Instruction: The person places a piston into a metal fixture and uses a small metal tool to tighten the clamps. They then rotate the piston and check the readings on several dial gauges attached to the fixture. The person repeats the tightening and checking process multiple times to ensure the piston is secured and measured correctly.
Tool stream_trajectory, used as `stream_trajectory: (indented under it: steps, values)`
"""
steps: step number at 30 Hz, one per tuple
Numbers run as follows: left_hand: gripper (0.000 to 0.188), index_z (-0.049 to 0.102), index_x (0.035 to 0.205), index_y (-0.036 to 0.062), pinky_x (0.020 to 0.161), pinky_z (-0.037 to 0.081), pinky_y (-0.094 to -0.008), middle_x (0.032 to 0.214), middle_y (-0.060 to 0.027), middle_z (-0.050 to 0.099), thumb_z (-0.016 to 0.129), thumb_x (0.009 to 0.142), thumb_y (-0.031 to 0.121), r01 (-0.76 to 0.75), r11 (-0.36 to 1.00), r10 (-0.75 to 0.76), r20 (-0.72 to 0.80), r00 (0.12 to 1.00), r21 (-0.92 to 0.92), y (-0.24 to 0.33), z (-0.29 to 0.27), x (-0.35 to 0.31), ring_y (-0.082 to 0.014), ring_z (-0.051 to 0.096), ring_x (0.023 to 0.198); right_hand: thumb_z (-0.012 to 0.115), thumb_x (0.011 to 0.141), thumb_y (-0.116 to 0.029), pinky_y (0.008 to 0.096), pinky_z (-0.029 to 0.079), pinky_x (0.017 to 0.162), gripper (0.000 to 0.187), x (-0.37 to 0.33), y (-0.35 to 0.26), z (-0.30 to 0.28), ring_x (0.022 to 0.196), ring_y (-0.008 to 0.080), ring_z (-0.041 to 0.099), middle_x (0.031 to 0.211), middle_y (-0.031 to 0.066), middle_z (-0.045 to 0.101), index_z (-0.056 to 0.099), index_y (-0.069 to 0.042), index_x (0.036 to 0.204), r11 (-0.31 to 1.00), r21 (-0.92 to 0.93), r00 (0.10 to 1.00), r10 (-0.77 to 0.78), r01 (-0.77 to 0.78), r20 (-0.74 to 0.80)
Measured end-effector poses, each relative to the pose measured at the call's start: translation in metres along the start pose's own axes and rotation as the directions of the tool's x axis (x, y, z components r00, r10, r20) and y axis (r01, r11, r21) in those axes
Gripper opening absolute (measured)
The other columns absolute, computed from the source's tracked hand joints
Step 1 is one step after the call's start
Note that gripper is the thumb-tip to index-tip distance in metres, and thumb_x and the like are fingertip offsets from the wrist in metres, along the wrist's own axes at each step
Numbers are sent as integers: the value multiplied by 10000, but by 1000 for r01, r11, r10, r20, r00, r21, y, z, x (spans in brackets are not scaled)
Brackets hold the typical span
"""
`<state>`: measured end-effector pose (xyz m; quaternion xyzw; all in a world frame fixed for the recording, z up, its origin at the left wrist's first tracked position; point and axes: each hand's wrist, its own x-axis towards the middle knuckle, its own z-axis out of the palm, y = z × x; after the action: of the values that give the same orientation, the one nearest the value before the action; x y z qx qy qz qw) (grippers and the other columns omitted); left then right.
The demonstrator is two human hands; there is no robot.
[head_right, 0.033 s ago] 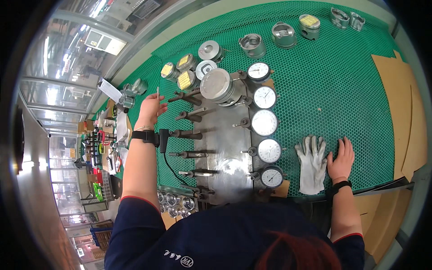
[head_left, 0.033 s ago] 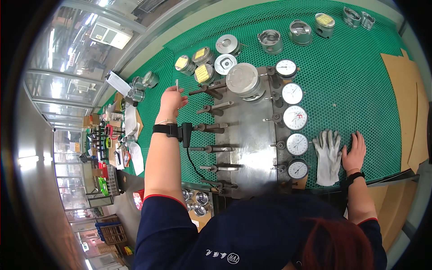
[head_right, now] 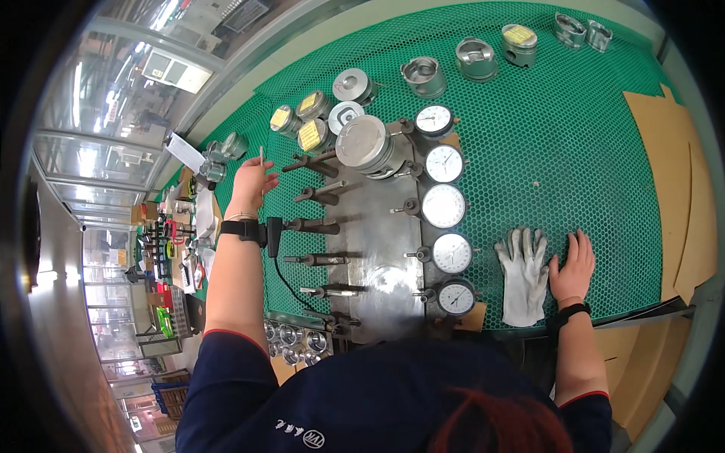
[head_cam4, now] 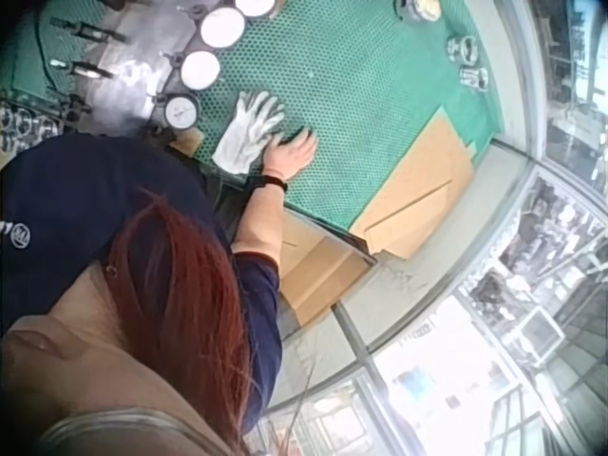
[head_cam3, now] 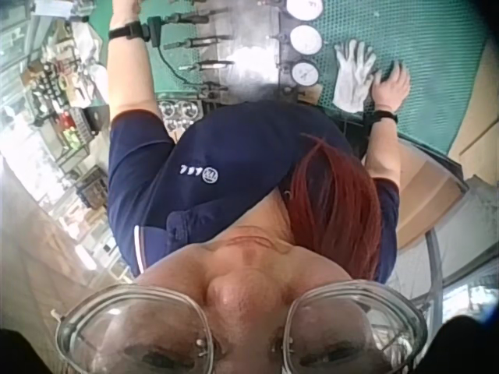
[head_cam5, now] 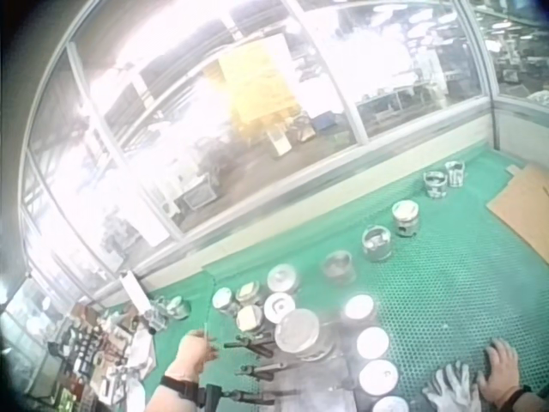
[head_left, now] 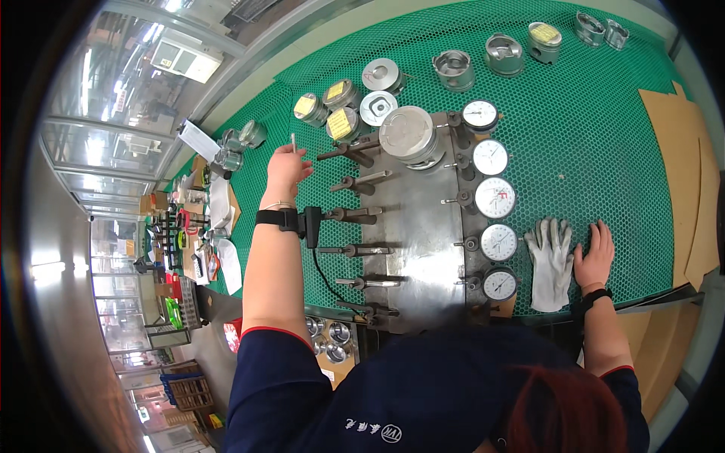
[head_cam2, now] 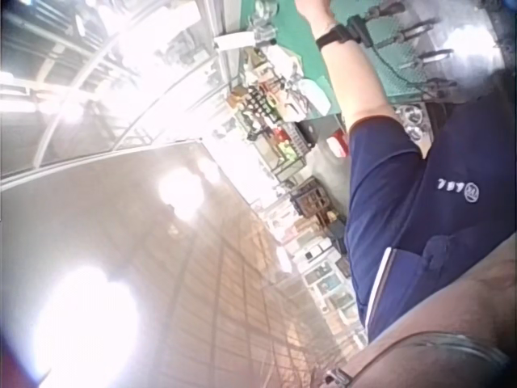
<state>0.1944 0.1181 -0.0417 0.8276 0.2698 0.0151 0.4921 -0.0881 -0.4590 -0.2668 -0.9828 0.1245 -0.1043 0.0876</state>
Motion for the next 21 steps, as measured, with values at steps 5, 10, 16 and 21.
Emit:
stream_trajectory:
  steps: [5,10,16,21]
  values:
    - [318,624,1115,8,563,493,-285,855,-32,622,597,971,290,-209,911,247,-66,967,355,30,-5,-20,-130,570,664,628,870,-200,494,278,1182,609,0,-1,-3,1430,366,363,1535,151,414,448,-52,1433,1000,13,1000,-2,2,-4]
    - [403,694,1100,16,826,523,-397,974,-160,735,548,997,377,-475,725,491,110,864,498,51,5,-47,-320,693,908,639,850,-200,502,294,1166,610,0,-2,-3,1410,369,388,1515,158,433,459,-46,1412,1000,6,1000,-3,3,-19]
    - [375,719,1156,62,830,526,-396,975,-186,735,549,976,344,-469,660,458,180,870,587,55,19,-59,-342,703,928,632,860,-205,493,285,1173,609,0,-1,-3,1419,366,379,1528,151,424,459,-53,1423,1000,17,1000,-1,2,-17]
    - [383,734,1127,63,828,527,-408,945,-191,733,549,963,356,-418,609,431,161,888,674,53,20,-58,-364,698,914,627,863,-209,488,280,1178,610,0,-1,-3,1425,360,374,1534,145,421,461,-57,1430,1000,14,1000,8,-8,-6]
